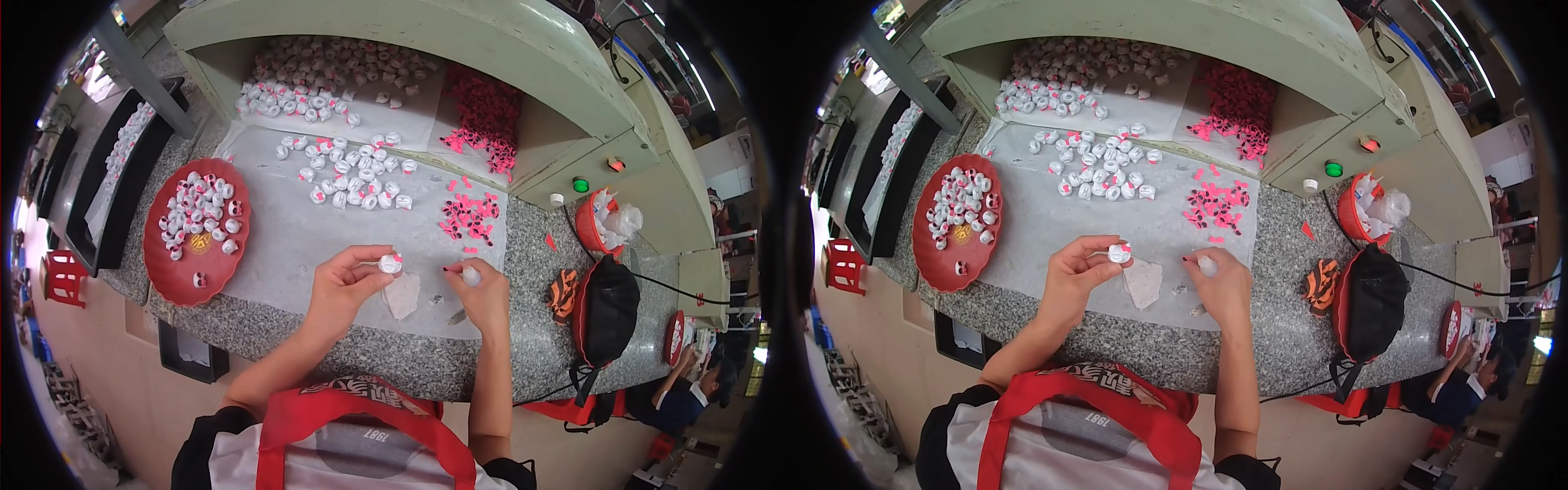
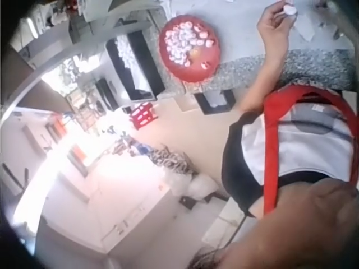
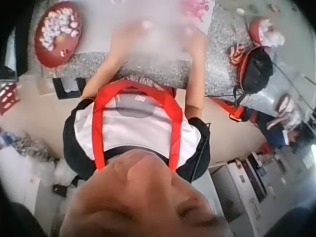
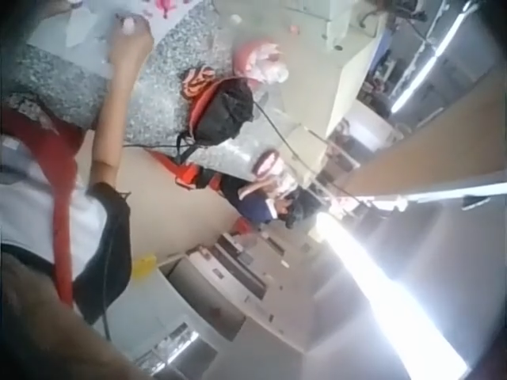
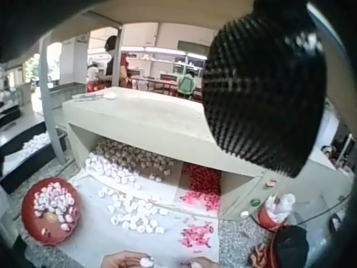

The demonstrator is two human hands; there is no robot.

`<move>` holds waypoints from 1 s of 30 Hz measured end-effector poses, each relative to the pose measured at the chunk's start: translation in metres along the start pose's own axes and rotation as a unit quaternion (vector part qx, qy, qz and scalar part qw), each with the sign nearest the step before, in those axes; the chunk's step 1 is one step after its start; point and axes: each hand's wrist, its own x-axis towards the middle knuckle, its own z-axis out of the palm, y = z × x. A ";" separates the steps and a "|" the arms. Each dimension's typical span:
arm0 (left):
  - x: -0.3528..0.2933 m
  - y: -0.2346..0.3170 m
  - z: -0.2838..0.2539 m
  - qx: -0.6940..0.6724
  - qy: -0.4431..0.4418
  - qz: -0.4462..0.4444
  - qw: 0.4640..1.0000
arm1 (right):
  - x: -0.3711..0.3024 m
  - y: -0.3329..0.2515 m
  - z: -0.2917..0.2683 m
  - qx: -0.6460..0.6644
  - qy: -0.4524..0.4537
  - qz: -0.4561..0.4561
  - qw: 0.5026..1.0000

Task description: Assembling small toys by gluing bows onto toy heads at a factory workbench.

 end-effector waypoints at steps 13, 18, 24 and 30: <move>-0.008 0.007 0.005 0.030 -0.073 0.088 0.993 | -0.012 -0.078 -0.023 0.322 -0.094 0.037 0.941; -0.011 0.023 0.008 -0.028 -0.108 -0.039 0.993 | -0.019 -0.074 -0.024 0.346 -0.087 0.059 0.932; -0.011 0.010 0.010 -0.034 -0.107 -0.019 0.993 | -0.026 -0.073 -0.025 0.380 -0.069 0.028 0.922; -0.016 0.005 0.021 0.063 -0.086 0.122 0.987 | -0.024 -0.065 -0.020 0.421 -0.073 0.023 0.904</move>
